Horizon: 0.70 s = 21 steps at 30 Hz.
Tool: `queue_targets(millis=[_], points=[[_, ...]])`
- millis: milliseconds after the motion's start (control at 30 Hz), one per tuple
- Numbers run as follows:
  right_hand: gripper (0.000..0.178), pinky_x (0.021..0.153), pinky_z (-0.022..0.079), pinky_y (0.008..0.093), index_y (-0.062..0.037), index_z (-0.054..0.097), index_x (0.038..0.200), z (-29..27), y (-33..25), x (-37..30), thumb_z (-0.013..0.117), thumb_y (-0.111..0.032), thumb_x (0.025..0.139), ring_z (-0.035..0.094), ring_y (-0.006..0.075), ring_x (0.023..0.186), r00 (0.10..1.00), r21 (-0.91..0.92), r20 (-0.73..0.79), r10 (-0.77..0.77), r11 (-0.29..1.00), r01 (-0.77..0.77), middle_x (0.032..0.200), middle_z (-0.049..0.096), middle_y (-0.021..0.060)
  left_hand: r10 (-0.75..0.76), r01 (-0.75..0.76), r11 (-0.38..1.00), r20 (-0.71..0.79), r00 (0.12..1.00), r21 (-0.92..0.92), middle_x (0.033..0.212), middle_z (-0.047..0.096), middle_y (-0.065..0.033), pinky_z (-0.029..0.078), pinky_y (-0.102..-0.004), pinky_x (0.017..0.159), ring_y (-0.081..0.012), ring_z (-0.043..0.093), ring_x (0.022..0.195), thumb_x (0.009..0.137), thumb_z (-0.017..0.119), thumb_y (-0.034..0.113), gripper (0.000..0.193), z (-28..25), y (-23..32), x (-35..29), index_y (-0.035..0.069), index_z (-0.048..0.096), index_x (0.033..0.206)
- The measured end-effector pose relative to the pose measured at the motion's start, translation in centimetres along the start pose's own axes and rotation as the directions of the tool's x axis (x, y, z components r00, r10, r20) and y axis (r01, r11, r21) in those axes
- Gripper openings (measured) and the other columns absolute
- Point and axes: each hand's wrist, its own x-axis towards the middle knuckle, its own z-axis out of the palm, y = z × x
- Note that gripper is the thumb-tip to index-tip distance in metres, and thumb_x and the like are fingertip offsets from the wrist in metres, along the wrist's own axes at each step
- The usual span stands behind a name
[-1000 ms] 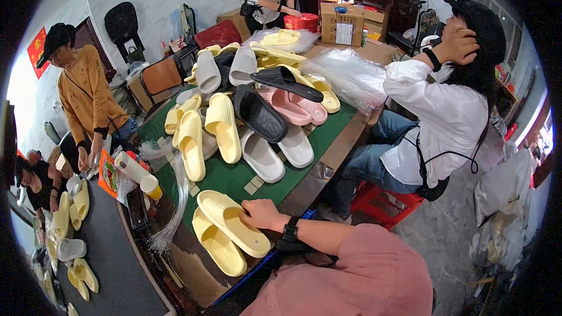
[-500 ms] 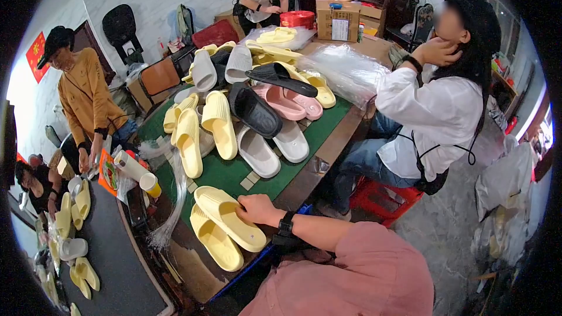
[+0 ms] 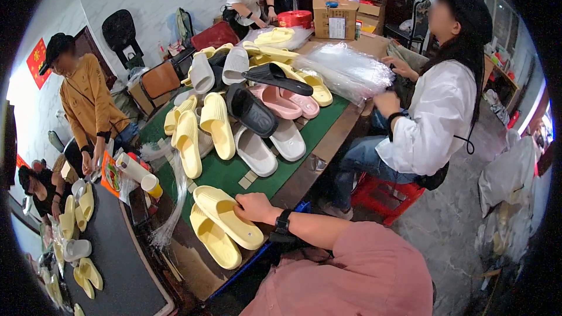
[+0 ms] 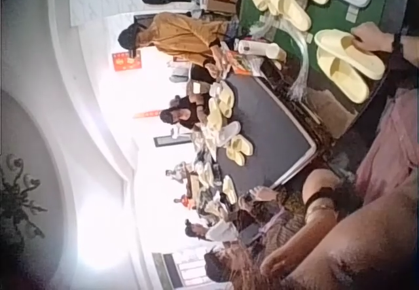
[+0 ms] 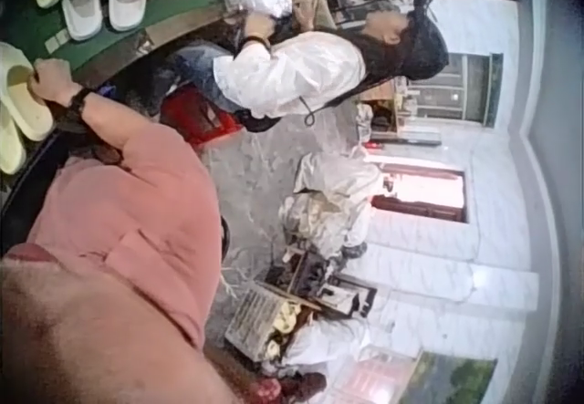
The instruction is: Manually clean, inspect, and prepare rubber sandals for packaging in a workshop setting.
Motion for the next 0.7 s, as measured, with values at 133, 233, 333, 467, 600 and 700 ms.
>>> queue_targets(millis=[133,233,333,467,600,700], points=[[0.027,0.053,0.049,0.0455,-0.0063,0.057,0.075,0.0,-0.4,0.0,0.057,-0.032,0.084,0.062,0.0349,0.061,1.000,0.024,0.002,0.010,1.000,-0.010,0.063,0.060,0.0148,0.030,-0.029,0.999,-0.041,0.999,0.026,0.118,0.051,-0.0216,0.046,-0.0399,0.086,-0.0287,0.055,0.101,0.089,0.051,0.046,0.061,1.9,-0.4,0.1,-0.007,0.047,0.119],[0.027,0.054,0.049,0.0455,-0.0063,0.058,0.076,0.3,-0.3,-0.3,0.058,-0.032,0.084,0.062,0.0350,0.061,1.000,0.024,0.009,0.023,0.999,-0.023,0.064,0.060,0.0149,0.044,-0.041,0.998,-0.060,0.997,0.057,0.119,0.050,-0.0219,0.046,-0.0405,0.087,-0.0293,0.055,0.102,0.089,0.051,0.047,0.061,3.1,-0.4,0.0,-0.006,0.048,0.119],[0.027,0.054,0.049,0.0455,-0.0058,0.058,0.074,0.1,-0.1,-0.6,0.058,-0.031,0.083,0.062,0.0351,0.061,1.000,0.046,-0.010,0.026,0.999,-0.025,0.063,0.060,0.0153,0.059,-0.051,0.991,-0.067,0.996,0.121,0.121,0.049,-0.0223,0.046,-0.0412,0.088,-0.0299,0.054,0.103,0.088,0.051,0.047,0.062,3.4,0.1,0.2,-0.006,0.048,0.119],[0.025,0.057,0.049,0.0478,-0.0063,0.058,0.075,0.2,-0.7,-0.6,0.056,-0.030,0.083,0.062,0.0375,0.063,0.998,0.072,0.030,0.058,0.996,-0.060,0.067,0.062,0.0169,0.113,-0.086,0.951,-0.075,0.991,0.298,0.123,0.048,-0.0227,0.045,-0.0420,0.089,-0.0306,0.053,0.104,0.088,0.051,0.048,0.062,2.3,1.4,0.4,-0.006,0.048,0.118],[0.024,0.060,0.049,0.0494,-0.0066,0.059,0.076,0.0,-0.1,0.1,0.058,-0.030,0.082,0.062,0.0390,0.066,0.997,0.080,0.007,0.072,0.994,-0.072,0.068,0.062,0.0171,0.148,-0.100,0.848,-0.051,0.988,0.520,0.125,0.047,-0.0232,0.045,-0.0428,0.090,-0.0314,0.053,0.106,0.087,0.051,0.049,0.063,-0.8,4.8,0.2,-0.006,0.048,0.117],[0.024,0.058,0.049,0.0480,-0.0065,0.059,0.075,-1.2,-0.4,0.2,0.058,-0.029,0.082,0.062,0.0379,0.064,0.997,0.060,0.016,0.070,0.996,-0.071,0.068,0.062,0.0161,-0.315,0.213,0.910,0.259,0.913,0.356,0.119,0.057,-0.0200,0.045,-0.0384,0.094,-0.0293,0.056,0.110,0.085,0.061,-0.002,0.012,0.1,0.1,-4.0,0.000,0.053,0.095]])
